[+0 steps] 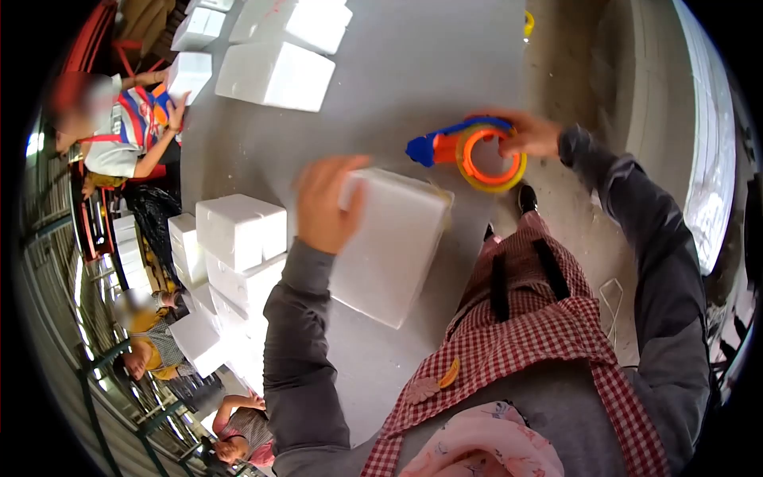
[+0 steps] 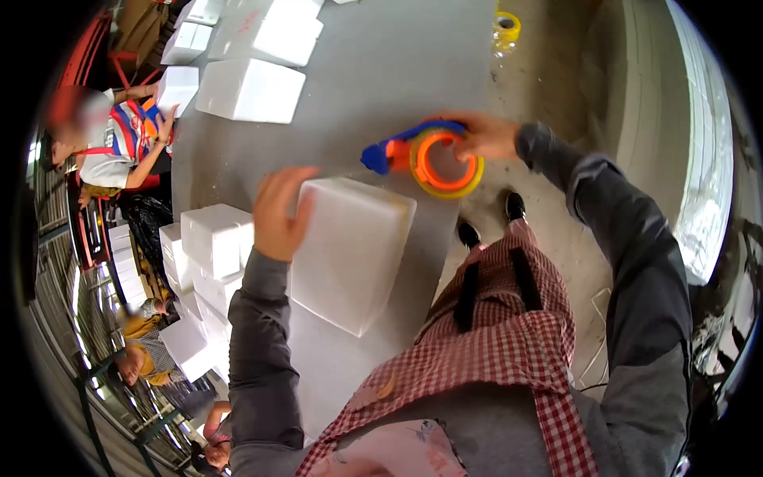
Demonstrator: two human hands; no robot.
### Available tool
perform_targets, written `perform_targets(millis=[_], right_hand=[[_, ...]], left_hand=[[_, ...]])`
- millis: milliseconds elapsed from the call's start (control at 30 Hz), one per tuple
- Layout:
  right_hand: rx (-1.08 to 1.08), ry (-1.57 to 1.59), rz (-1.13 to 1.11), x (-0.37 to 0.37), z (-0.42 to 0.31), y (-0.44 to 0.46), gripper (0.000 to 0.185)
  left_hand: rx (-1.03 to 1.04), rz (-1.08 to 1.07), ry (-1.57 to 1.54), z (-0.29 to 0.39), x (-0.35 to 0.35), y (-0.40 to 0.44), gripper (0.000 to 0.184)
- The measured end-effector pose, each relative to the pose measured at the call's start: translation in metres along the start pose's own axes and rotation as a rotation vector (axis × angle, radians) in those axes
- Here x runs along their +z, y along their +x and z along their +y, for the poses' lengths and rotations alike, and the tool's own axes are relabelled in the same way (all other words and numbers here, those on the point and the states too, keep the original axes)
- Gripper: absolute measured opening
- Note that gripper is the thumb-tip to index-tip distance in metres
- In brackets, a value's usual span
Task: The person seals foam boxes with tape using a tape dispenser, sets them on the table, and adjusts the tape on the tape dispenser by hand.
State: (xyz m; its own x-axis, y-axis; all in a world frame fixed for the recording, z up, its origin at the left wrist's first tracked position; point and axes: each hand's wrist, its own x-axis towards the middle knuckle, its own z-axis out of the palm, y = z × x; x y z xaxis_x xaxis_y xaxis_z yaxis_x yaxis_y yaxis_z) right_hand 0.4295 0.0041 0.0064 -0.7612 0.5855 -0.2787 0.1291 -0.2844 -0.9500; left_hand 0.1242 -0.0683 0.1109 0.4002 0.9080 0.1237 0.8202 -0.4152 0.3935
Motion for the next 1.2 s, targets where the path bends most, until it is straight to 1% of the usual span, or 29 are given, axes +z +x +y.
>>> perform_targets(millis=[33, 100, 133, 167, 200, 233, 267, 300, 333, 367, 400, 433, 500, 533, 567, 633, 667, 733, 767, 833, 867, 933, 967, 1033, 1100, 1167, 1200], right_hand=[[0.017, 0.011, -0.008, 0.002, 0.0, -0.002, 0.063], [0.037, 0.052, -0.035, -0.001, -0.021, 0.011, 0.065], [-0.03, -0.005, -0.054, -0.006, -0.019, 0.018, 0.064], [-0.035, -0.013, -0.066, -0.004, -0.027, 0.022, 0.064], [-0.002, 0.034, -0.061, -0.001, -0.019, 0.02, 0.063], [0.037, 0.086, -0.044, -0.001, -0.019, 0.021, 0.062], [0.043, 0.031, -0.039, 0.0, -0.02, 0.024, 0.063], [0.049, 0.06, -0.029, 0.007, -0.014, 0.025, 0.063], [0.029, 0.131, -0.038, 0.012, -0.004, 0.027, 0.064], [-0.001, 0.184, -0.049, 0.013, 0.002, 0.03, 0.065], [-0.025, 0.147, -0.024, 0.021, 0.009, 0.03, 0.064], [-0.027, 0.153, -0.027, 0.029, 0.017, 0.027, 0.064], [-0.074, 0.06, 0.037, 0.053, 0.031, 0.02, 0.062], [-0.15, 0.07, 0.086, 0.063, 0.035, 0.013, 0.06], [-0.148, 0.076, 0.07, 0.071, 0.04, 0.001, 0.06], [-0.129, 0.129, 0.198, 0.084, 0.046, -0.024, 0.06], [-0.131, 0.131, 0.187, 0.094, 0.049, -0.036, 0.06], [0.016, 0.221, 0.255, 0.113, 0.051, -0.059, 0.06], [0.014, 0.209, 0.254, 0.121, 0.047, -0.069, 0.06], [0.101, 0.178, 0.279, 0.137, 0.045, -0.085, 0.062], [0.1, 0.172, 0.273, 0.147, 0.047, -0.091, 0.062], [0.064, 0.355, 0.271, 0.173, 0.051, -0.104, 0.065], [0.065, 0.353, 0.267, 0.183, 0.049, -0.11, 0.065], [-0.011, 0.214, 0.287, 0.188, 0.037, -0.117, 0.067], [-0.056, 0.169, 0.331, 0.19, 0.032, -0.108, 0.066], [0.075, 0.003, 0.204, 0.192, 0.033, -0.095, 0.064], [0.088, -0.019, 0.217, 0.196, 0.025, -0.089, 0.062]], left_hand=[[0.315, -0.045, -0.016, 0.021, 0.007, 0.007, 0.028], [0.547, -0.246, -0.095, 0.048, 0.025, 0.016, 0.03], [0.54, -0.223, -0.08, 0.046, 0.028, 0.019, 0.03], [0.468, -0.284, 0.018, 0.042, 0.031, 0.021, 0.031], [0.4, -0.352, 0.123, 0.041, 0.044, 0.017, 0.032], [0.408, -0.355, 0.129, 0.034, 0.048, 0.017, 0.032], [0.234, -0.37, 0.188, 0.03, 0.047, 0.02, 0.028], [0.057, -0.4, 0.241, 0.026, 0.045, 0.016, 0.024], [0.067, -0.424, 0.241, 0.02, 0.048, 0.01, 0.024], [0.11, -0.26, 0.231, 0.01, 0.055, 0.007, 0.02], [0.151, -0.092, 0.218, 0.001, 0.059, 0.008, 0.016], [0.149, -0.097, 0.221, -0.006, 0.063, 0.005, 0.016], [-0.053, 0.057, 0.04, -0.017, 0.066, -0.002, 0.008], [-0.037, 0.058, 0.049, -0.021, 0.064, -0.002, 0.011], [-0.053, 0.056, 0.055, -0.023, 0.065, -0.002, 0.011], [0.025, 0.142, 0.195, -0.024, 0.064, 0.0, 0.012], [0.007, 0.03, 0.22, -0.024, 0.062, -0.002, 0.01], [0.041, 0.064, 0.247, -0.029, 0.064, -0.004, 0.007], [0.08, 0.104, 0.269, -0.032, 0.063, -0.003, 0.005], [0.071, 0.114, 0.267, -0.042, 0.066, -0.006, 0.003], [0.067, 0.114, 0.265, -0.046, 0.068, -0.007, 0.002], [0.009, 0.068, 0.278, -0.05, 0.067, -0.008, 0.002], [-0.035, 0.03, 0.296, -0.053, 0.065, -0.01, 0.004], [-0.028, 0.079, 0.33, -0.051, 0.062, -0.006, 0.004], [-0.009, 0.128, 0.359, -0.046, 0.061, -0.003, 0.006], [0.032, 0.175, 0.321, -0.032, 0.067, -0.011, 0.009], [0.039, 0.197, 0.32, -0.025, 0.067, -0.017, 0.009]])
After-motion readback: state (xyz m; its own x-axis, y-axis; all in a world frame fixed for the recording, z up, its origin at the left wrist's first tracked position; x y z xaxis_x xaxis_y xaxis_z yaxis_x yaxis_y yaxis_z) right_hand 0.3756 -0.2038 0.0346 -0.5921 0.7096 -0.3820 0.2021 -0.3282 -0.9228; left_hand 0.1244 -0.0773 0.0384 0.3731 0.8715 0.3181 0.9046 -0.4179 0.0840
